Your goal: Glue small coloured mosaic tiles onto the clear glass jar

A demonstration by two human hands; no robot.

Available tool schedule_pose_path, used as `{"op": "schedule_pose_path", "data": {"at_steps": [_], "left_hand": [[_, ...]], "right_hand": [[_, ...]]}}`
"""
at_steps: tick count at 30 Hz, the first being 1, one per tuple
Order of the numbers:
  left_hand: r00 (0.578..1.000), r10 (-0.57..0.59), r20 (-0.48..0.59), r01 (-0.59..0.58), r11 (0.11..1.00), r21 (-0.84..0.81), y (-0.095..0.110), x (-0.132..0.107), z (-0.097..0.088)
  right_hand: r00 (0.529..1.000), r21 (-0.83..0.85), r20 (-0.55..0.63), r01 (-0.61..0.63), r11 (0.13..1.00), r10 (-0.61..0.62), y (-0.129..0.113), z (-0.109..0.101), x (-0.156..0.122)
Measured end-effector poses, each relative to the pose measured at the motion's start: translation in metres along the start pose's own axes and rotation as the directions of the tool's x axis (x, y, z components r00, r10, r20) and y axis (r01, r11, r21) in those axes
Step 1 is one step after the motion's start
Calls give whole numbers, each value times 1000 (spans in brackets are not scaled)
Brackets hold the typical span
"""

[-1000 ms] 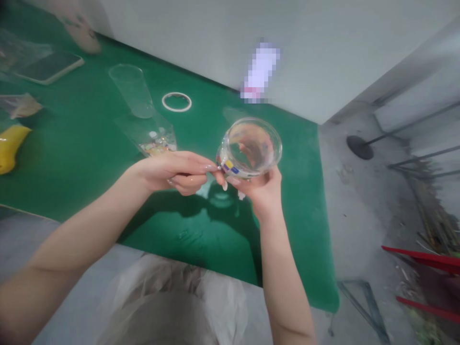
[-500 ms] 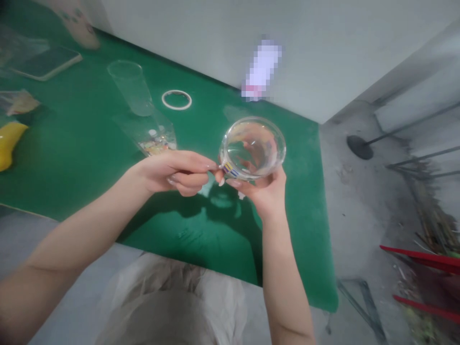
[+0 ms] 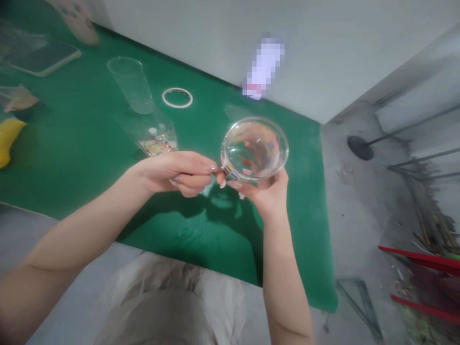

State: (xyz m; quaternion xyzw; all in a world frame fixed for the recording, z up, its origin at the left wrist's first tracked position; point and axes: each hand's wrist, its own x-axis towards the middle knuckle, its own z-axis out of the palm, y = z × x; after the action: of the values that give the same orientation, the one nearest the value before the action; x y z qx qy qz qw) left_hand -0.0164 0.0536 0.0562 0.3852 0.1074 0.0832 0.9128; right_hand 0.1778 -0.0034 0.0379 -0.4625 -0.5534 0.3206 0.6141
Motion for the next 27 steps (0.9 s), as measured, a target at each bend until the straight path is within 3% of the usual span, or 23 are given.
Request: {"op": "schedule_pose_path", "data": {"at_steps": [7, 20, 27], "left_hand": [[1000, 11, -9, -11, 1000, 11, 0, 0, 2], [1000, 19, -16, -19, 1000, 3, -2, 3, 1], [1000, 24, 8, -25, 1000, 15, -1, 0, 1]], "right_hand": [[994, 48, -29, -101, 994, 102, 5, -2, -5], [999, 17, -25, -21, 1000, 21, 5, -3, -3], [991, 69, -9, -135, 988, 136, 8, -2, -4]]}}
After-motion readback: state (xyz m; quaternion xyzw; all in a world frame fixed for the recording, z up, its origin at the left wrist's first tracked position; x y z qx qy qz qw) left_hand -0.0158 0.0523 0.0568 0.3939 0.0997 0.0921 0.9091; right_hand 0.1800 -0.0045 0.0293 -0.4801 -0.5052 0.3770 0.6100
